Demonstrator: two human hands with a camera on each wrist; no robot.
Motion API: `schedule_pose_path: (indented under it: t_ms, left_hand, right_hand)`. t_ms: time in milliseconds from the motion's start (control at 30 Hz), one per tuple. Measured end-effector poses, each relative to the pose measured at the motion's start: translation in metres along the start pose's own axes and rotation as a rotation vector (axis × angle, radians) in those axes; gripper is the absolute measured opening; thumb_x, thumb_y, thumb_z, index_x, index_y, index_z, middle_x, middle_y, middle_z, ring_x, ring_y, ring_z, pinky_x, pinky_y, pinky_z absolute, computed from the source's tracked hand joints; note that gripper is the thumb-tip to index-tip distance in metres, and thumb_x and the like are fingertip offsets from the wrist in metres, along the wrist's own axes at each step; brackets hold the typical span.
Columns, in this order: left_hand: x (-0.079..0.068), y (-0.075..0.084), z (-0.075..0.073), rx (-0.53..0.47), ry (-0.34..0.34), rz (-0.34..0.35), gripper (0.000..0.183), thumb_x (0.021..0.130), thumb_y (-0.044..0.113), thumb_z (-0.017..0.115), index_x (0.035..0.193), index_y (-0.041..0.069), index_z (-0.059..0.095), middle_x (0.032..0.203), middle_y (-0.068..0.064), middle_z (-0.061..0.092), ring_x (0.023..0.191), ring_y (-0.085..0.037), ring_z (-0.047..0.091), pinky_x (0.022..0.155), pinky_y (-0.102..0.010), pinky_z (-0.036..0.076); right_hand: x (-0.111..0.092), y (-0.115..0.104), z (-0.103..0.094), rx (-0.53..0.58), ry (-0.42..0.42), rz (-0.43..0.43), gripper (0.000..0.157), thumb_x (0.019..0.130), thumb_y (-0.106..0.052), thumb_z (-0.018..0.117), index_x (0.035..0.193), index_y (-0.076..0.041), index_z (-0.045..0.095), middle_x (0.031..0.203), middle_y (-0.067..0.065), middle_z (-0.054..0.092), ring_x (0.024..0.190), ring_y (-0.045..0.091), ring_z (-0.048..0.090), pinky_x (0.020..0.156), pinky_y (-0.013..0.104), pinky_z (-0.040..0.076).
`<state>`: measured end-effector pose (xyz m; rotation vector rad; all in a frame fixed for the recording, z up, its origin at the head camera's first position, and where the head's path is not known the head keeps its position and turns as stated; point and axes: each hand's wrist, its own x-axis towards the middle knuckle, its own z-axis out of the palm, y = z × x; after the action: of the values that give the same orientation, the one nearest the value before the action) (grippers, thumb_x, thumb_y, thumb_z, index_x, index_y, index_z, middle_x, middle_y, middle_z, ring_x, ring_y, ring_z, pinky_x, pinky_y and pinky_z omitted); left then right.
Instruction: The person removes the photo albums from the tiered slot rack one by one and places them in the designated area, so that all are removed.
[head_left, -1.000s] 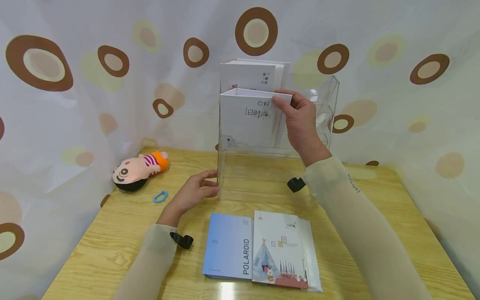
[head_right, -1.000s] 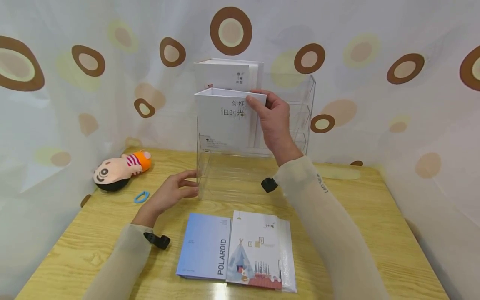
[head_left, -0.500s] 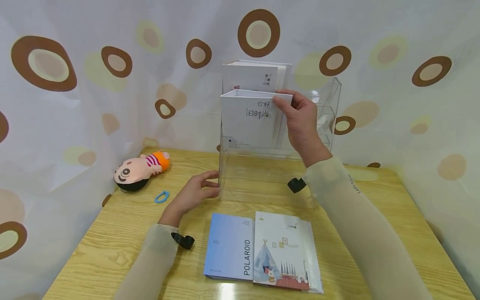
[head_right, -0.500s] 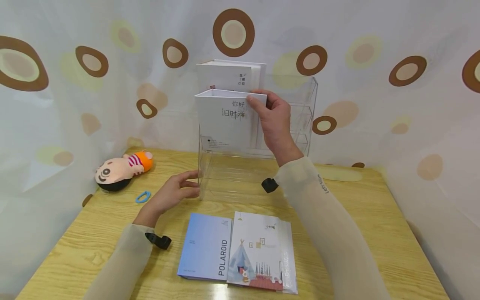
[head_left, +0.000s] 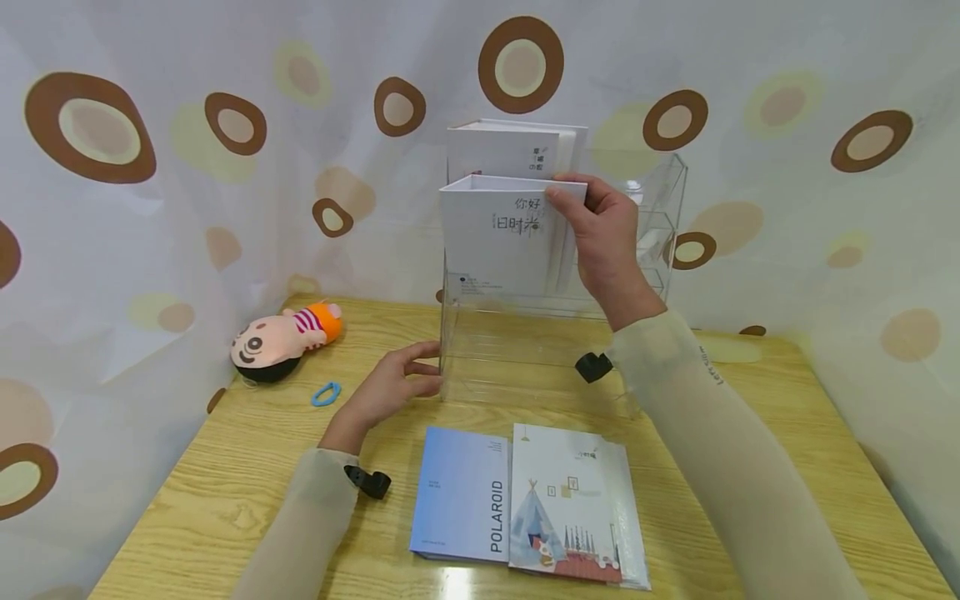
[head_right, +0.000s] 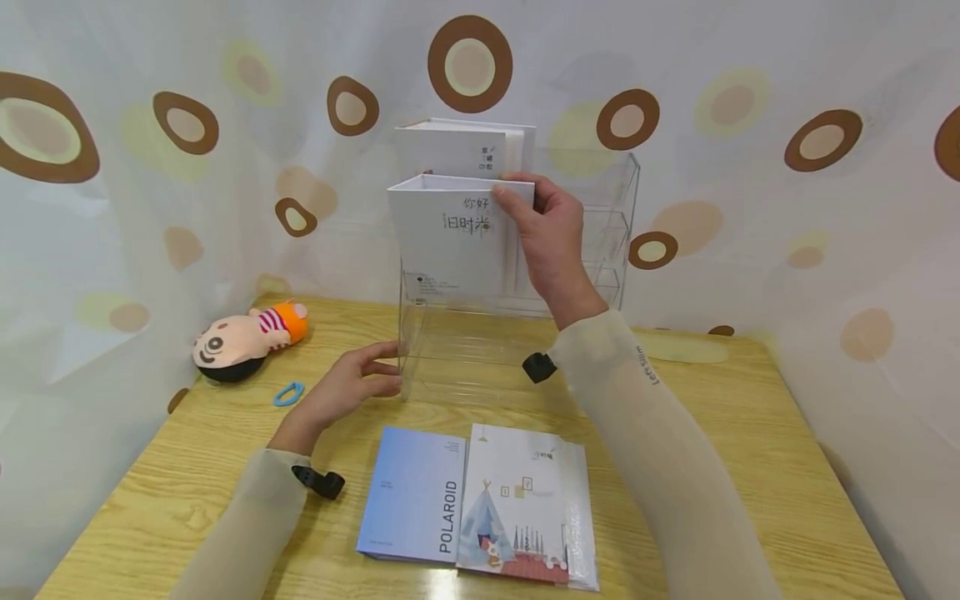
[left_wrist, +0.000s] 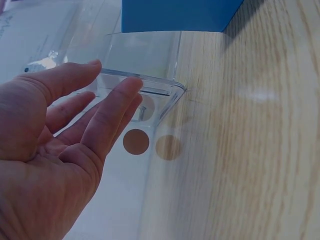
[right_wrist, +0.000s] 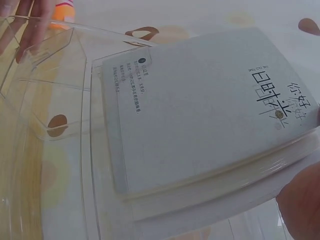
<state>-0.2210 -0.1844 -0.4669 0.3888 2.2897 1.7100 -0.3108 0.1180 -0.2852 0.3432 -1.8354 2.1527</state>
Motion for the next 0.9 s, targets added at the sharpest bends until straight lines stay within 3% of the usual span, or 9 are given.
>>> schedule_pose_path:
  t_ms: [667,900]
  left_hand:
    - [0.003,-0.001,0.001,0.013,0.005,-0.008,0.066,0.11,0.006,0.07,0.171,0.006,0.045,0.175,-0.019,0.047,0.149,-0.044,0.06,0.109,-0.043,0.067]
    - [0.001,-0.001,0.002,0.017,0.003,0.003,0.066,0.11,0.006,0.069,0.171,0.004,0.044,0.175,-0.021,0.046,0.148,-0.045,0.06,0.11,-0.045,0.066]
  right_hand:
    - [0.006,-0.018,-0.002,0.056,0.033,-0.036,0.012,0.101,-0.013,0.084,0.113,-0.01,0.085,0.106,0.0,0.083,0.101,0.016,0.078,0.097,0.029,0.062]
    - [0.003,-0.022,0.0,0.013,0.031,-0.069,0.011,0.102,-0.014,0.084,0.113,-0.012,0.084,0.105,-0.001,0.081,0.101,0.016,0.076,0.096,0.03,0.061]
